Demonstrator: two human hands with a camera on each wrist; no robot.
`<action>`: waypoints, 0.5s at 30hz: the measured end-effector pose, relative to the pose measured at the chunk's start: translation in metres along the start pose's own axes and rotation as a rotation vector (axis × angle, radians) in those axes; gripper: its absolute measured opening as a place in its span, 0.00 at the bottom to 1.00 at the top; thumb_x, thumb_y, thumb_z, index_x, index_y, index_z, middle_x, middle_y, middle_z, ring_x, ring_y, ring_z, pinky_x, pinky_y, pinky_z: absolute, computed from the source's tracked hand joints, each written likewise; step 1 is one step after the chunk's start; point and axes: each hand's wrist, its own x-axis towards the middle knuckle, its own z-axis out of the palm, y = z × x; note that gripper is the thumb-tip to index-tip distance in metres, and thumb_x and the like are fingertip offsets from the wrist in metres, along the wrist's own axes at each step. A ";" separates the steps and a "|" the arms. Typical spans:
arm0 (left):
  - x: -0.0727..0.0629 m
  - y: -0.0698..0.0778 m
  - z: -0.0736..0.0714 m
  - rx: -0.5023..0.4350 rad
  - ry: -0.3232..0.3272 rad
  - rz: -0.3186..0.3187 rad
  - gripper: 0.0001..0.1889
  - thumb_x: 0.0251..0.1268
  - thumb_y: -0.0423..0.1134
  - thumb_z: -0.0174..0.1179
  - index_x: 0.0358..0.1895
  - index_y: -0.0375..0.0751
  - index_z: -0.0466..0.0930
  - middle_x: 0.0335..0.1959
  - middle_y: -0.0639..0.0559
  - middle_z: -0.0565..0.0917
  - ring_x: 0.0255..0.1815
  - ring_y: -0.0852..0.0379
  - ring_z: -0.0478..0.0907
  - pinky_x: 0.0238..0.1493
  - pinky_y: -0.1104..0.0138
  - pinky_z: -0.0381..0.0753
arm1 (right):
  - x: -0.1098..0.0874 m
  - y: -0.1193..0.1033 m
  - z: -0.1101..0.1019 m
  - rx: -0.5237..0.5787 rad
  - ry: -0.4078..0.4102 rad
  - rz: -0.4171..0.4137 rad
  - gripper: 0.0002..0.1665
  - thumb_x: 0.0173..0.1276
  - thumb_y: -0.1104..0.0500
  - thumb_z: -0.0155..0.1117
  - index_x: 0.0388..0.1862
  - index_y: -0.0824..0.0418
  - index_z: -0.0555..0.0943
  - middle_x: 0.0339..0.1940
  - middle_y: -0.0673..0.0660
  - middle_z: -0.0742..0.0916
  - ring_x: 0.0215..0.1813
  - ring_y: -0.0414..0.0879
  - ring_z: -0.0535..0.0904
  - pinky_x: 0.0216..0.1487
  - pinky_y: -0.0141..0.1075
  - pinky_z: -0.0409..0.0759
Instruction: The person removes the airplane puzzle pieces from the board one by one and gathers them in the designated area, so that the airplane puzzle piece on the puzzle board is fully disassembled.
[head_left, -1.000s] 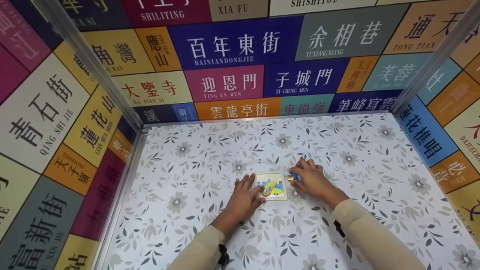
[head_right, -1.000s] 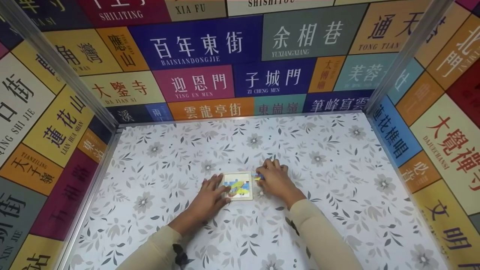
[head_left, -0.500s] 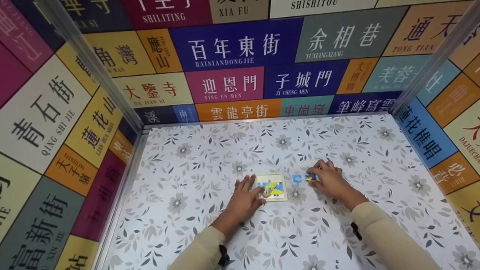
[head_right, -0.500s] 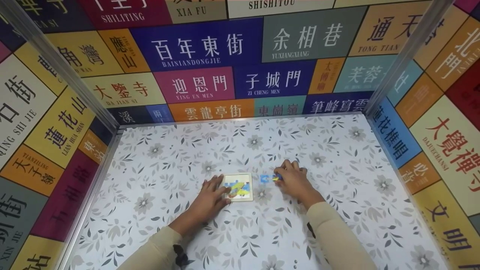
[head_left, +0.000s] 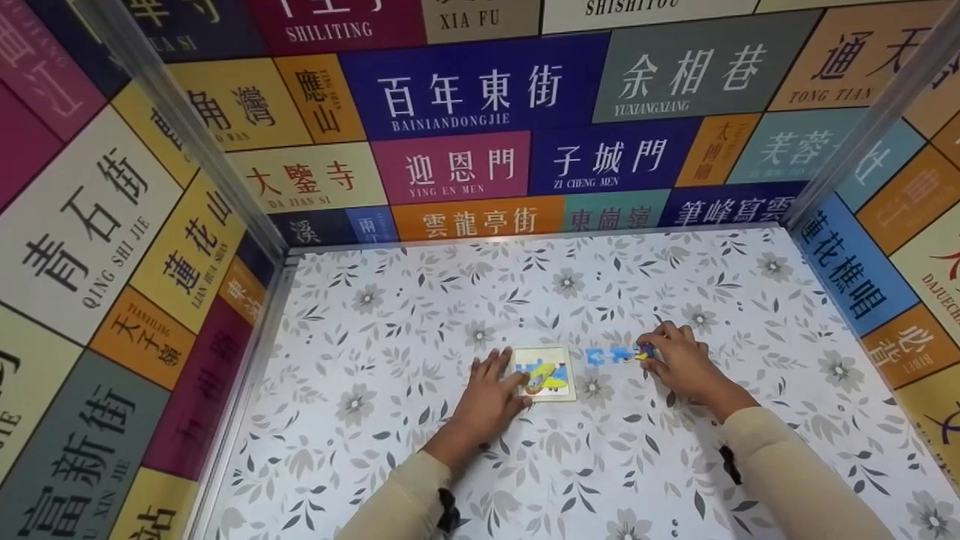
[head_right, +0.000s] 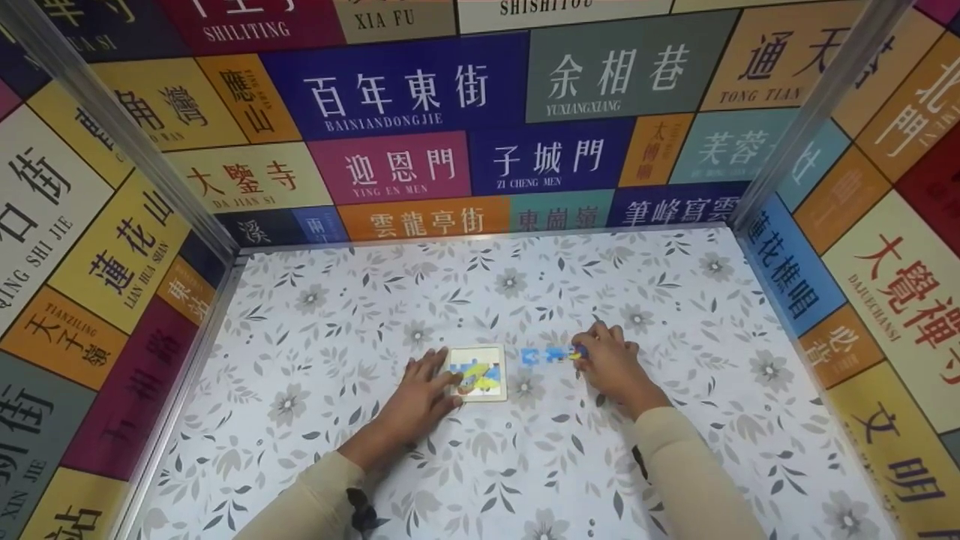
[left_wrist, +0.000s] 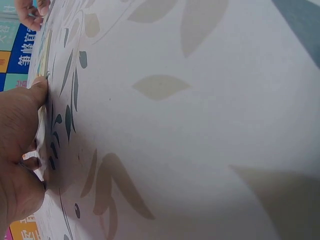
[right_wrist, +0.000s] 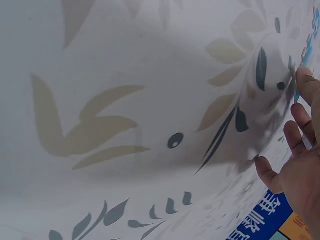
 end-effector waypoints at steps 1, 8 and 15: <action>0.000 0.000 0.000 -0.007 0.002 0.002 0.22 0.85 0.55 0.58 0.70 0.50 0.83 0.88 0.35 0.65 0.90 0.32 0.59 0.87 0.32 0.57 | 0.000 0.002 0.000 -0.002 -0.001 0.001 0.18 0.83 0.59 0.67 0.67 0.59 0.83 0.62 0.64 0.79 0.62 0.68 0.71 0.58 0.77 0.69; -0.001 0.000 0.001 -0.037 0.004 0.007 0.22 0.85 0.55 0.57 0.70 0.49 0.84 0.88 0.34 0.65 0.90 0.32 0.59 0.87 0.32 0.57 | -0.001 0.007 0.001 -0.008 -0.004 0.003 0.17 0.83 0.60 0.67 0.67 0.59 0.83 0.63 0.65 0.78 0.64 0.70 0.71 0.60 0.79 0.68; 0.000 -0.001 0.000 -0.025 0.011 0.012 0.22 0.85 0.55 0.58 0.70 0.49 0.84 0.87 0.33 0.65 0.90 0.31 0.60 0.87 0.32 0.58 | 0.001 0.006 0.002 -0.018 0.006 -0.003 0.18 0.82 0.60 0.68 0.68 0.58 0.83 0.62 0.65 0.78 0.61 0.68 0.73 0.59 0.77 0.69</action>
